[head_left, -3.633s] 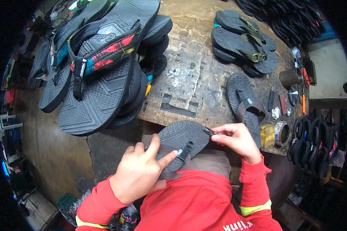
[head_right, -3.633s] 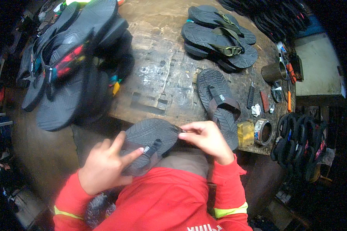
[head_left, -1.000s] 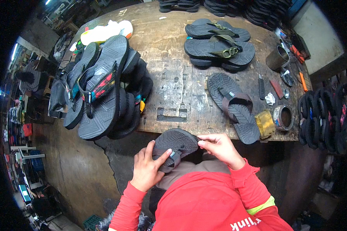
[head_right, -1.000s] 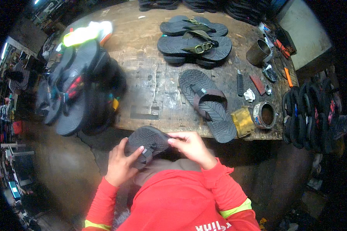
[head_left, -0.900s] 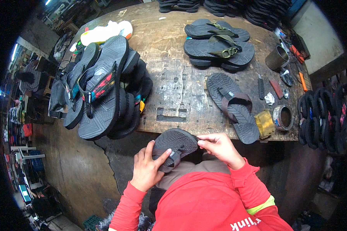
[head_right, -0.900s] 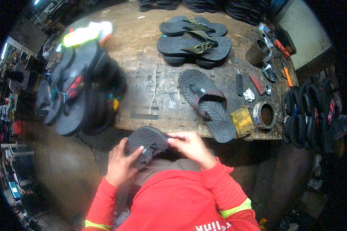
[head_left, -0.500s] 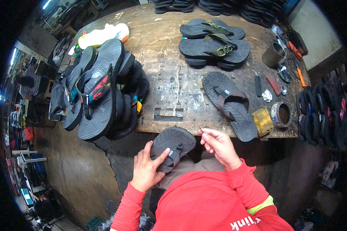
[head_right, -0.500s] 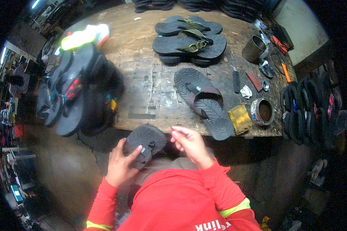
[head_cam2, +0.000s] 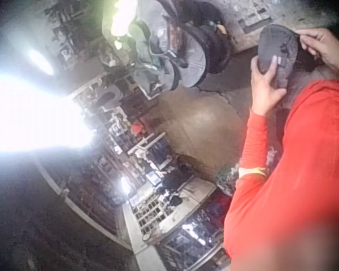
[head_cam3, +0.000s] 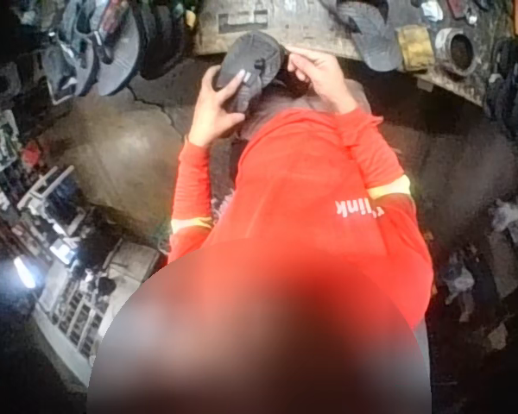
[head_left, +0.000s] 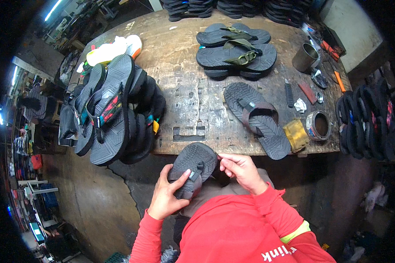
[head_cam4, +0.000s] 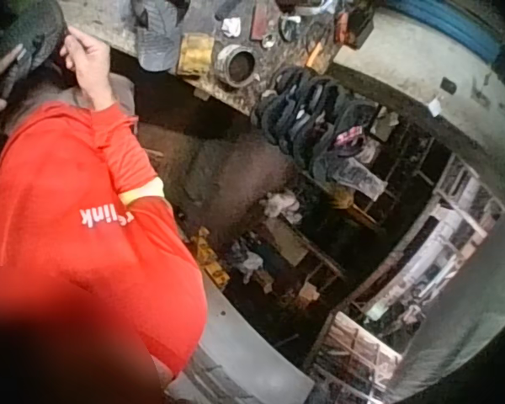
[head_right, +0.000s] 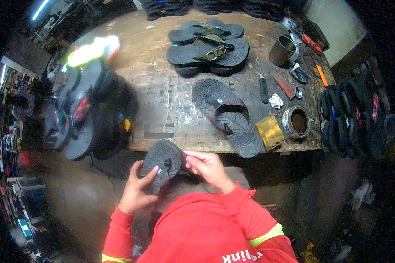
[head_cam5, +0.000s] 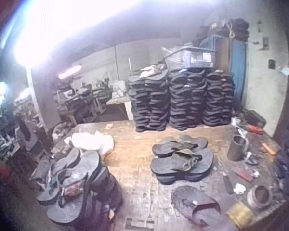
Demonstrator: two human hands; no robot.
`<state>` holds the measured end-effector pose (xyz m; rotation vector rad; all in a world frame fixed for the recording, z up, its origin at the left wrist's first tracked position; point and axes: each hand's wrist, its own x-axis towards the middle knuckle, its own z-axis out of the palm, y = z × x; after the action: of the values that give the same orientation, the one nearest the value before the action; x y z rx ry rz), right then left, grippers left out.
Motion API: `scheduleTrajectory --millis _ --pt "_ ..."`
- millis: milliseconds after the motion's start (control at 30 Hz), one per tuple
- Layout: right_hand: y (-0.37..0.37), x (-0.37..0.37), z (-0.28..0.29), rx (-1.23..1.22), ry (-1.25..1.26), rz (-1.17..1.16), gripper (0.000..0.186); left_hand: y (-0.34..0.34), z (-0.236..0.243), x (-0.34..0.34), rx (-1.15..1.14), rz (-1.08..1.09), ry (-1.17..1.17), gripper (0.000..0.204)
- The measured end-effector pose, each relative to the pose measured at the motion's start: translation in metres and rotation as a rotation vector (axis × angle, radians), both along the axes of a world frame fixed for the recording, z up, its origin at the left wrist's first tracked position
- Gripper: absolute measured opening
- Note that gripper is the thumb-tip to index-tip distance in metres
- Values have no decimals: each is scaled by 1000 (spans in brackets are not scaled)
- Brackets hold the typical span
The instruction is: The person repairs flip-flops by removing loose strap pieces, applying adhesive to the soles with a sponge, and pressing the straps back into place. They repeat this process on multiple pairs, handling each flip-flop individually and stacking completed pairs on the table.
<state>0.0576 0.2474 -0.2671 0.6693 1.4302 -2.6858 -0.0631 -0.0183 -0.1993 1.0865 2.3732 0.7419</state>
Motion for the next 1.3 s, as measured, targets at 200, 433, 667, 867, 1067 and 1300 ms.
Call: scheduleTrajectory --millis 200,433,667,867,1067,1300 --pt "3 8 -4 -234 90 -70 33 0 0 2 -6 17 -11 94" --pt "1 6 4 -91 42 -81 32 -3 -6 5 51 31 -9 93" --pt "45 96 40 592 -58 -576 34 40 -6 19 330 317 138 91" --pt "65 116 15 712 -103 -730 34 107 -29 -8 320 288 312 79" --pt "39 132 11 521 -101 -557 28 30 -40 -12 500 576 8 24" --pt "50 134 10 886 -106 -578 29 28 -37 41 503 551 33 19"
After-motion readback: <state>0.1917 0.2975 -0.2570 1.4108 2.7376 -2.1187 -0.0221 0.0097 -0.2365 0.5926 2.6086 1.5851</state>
